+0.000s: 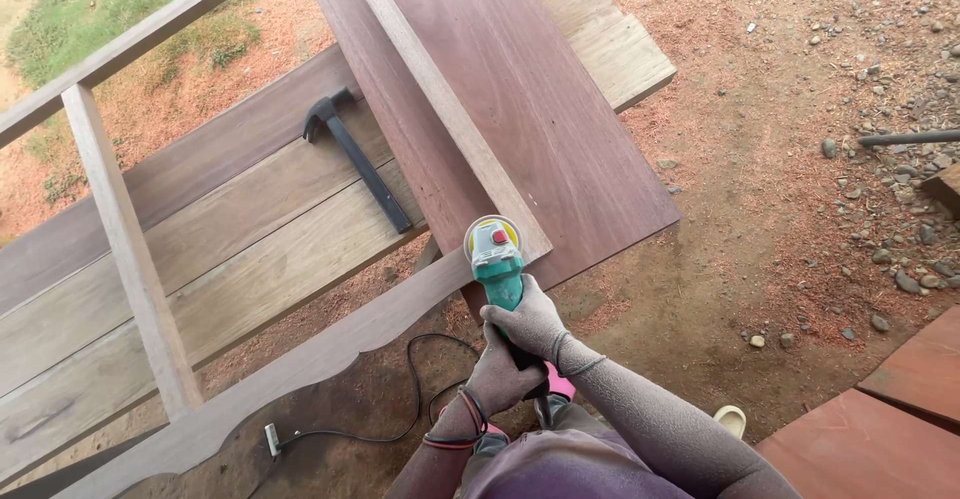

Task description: Use an angle grinder with a sanding disc to smooth the edges of a wooden frame.

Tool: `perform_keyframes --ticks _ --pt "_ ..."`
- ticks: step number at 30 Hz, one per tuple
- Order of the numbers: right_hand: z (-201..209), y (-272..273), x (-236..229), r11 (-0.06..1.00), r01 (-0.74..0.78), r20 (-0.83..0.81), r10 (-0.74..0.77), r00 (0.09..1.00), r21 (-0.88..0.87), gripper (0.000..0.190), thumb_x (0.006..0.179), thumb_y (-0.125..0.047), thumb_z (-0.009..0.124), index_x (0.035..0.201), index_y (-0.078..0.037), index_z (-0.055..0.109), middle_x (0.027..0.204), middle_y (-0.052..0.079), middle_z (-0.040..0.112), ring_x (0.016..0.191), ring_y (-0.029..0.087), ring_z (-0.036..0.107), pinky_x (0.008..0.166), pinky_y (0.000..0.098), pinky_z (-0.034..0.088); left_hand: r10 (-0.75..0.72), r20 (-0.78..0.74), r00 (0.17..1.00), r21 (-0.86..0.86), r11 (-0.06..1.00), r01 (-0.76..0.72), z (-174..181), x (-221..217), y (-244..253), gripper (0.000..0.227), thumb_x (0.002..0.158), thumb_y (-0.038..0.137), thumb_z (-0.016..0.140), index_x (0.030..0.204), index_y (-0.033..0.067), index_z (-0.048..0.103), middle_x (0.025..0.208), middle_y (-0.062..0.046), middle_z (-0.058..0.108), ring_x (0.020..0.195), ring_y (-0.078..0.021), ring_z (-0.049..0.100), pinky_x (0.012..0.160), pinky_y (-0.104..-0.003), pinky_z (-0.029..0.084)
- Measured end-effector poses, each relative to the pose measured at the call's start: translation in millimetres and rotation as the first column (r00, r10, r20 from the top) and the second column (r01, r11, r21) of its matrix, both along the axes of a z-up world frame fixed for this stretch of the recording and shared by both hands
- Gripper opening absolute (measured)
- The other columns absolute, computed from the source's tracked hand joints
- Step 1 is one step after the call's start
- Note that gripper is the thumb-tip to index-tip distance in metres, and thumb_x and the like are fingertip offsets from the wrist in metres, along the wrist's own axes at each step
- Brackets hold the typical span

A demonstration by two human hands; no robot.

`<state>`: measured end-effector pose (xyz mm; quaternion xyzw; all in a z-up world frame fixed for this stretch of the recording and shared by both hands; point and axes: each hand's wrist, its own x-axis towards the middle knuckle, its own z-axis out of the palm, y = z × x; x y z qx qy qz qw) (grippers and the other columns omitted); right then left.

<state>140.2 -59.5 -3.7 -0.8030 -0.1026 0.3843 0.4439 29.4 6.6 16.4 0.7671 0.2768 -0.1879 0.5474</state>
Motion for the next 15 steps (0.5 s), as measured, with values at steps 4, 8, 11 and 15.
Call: perform_keyframes --ticks 4,8,11,15 --pt "-0.5 9.2 -20.7 0.998 -0.055 0.013 0.055 0.998 0.013 0.073 0.071 -0.045 0.082 0.124 -0.005 0.053 0.11 0.02 0.072 0.107 0.034 0.072 0.095 0.0422 0.055 0.049 0.158 0.986 -0.054 0.998 -0.041 -25.4 -31.8 3.1 0.088 0.08 0.025 0.074 0.137 -0.009 0.017 0.119 -0.017 0.07 0.111 -0.0257 0.072 0.097 -0.037 0.057" --pt "8.7 12.9 -29.9 0.995 -0.098 0.002 0.098 0.995 0.02 0.073 0.07 -0.045 0.082 0.125 -0.006 0.053 0.111 0.02 0.073 0.108 0.035 0.072 0.094 0.0427 0.056 0.087 0.068 0.994 -0.007 0.996 -0.087 -10.1 -38.7 2.2 0.095 0.079 0.029 0.079 0.138 -0.0087 0.014 0.123 -0.017 0.067 0.113 -0.0244 0.071 0.098 -0.036 0.057" --pt "1.9 4.6 -22.5 0.997 -0.08 0.013 0.08 0.997 0.009 0.074 0.07 -0.044 0.083 0.125 -0.005 0.052 0.111 0.02 0.072 0.107 0.034 0.072 0.094 0.0427 0.055 0.063 0.027 0.998 -0.017 0.998 -0.063 -0.5 -26.9 -2.0 0.095 0.078 0.029 0.077 0.14 -0.0088 0.015 0.122 -0.018 0.068 0.113 -0.025 0.071 0.098 -0.036 0.057" --pt "-5.9 -16.3 -8.3 0.999 0.028 0.038 -0.029 0.999 0.04 0.067 0.071 -0.042 0.081 0.119 -0.003 0.055 0.106 0.017 0.073 0.1 0.03 0.074 0.091 0.0416 0.057 -0.127 0.102 0.987 0.0 0.992 0.128 -26.8 -13.1 -12.1 0.096 0.081 0.028 0.075 0.14 -0.0143 0.012 0.121 -0.019 0.07 0.115 -0.0271 0.07 0.103 -0.035 0.054"
